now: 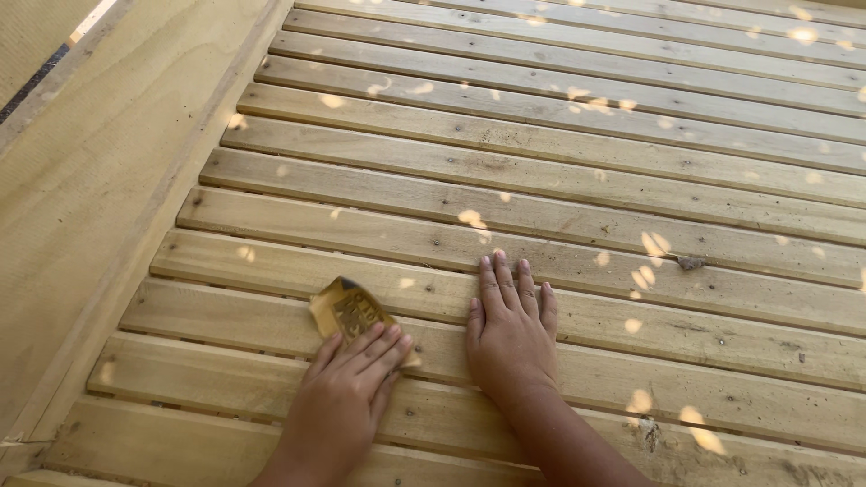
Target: The person sands the surface of a wooden slatted bed frame using a sanding block. They move the sanding block back and forth along the slats and the side frame, smoothing the wood. The person occasionally adjusts the sanding block and continues sanding different sections of the frame.
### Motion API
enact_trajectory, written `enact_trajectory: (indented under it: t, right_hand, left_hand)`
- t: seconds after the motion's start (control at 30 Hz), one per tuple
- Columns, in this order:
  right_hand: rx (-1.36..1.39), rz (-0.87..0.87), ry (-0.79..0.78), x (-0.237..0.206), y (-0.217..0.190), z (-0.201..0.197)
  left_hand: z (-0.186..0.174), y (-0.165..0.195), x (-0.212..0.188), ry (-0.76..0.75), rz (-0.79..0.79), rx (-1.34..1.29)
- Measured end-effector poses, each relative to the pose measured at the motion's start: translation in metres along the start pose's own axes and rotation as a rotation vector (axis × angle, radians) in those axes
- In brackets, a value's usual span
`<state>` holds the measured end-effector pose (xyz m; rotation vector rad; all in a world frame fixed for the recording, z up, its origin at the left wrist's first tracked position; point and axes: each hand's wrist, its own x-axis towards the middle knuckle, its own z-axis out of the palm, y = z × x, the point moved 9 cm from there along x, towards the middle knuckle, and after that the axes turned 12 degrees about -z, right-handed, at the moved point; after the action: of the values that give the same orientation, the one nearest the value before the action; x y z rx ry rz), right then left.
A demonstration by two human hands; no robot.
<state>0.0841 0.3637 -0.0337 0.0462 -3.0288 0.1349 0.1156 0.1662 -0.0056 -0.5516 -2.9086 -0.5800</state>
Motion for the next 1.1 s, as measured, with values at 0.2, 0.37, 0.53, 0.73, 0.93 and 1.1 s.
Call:
enact_trajectory:
  t: [0.2, 0.37, 0.53, 0.73, 0.93, 1.1]
  right_hand:
    - [-0.003, 0.024, -0.078, 0.002, 0.005, 0.003]
    - [0.013, 0.058, -0.145, 0.010, -0.006, 0.004]
    - [0.012, 0.064, -0.146, 0.015, -0.012, 0.007]
    - [0.000, 0.051, -0.038, 0.015, -0.001, 0.010]
    - [-0.044, 0.031, -0.005, 0.016, 0.002, 0.016]
    - [-0.060, 0.030, 0.002, 0.018, 0.003, 0.016]
  left_hand:
    - [0.025, 0.026, 0.087, -0.093, -0.133, -0.023]
    - [-0.013, -0.010, -0.019, -0.025, -0.021, 0.018]
    - [0.011, -0.024, -0.014, -0.082, -0.066, 0.002]
    - [0.042, 0.019, 0.052, -0.156, -0.007, -0.083]
    - [-0.086, -0.147, 0.036, 0.013, -0.395, 0.086]
    - [-0.050, -0.119, 0.029, 0.087, -0.501, 0.021]
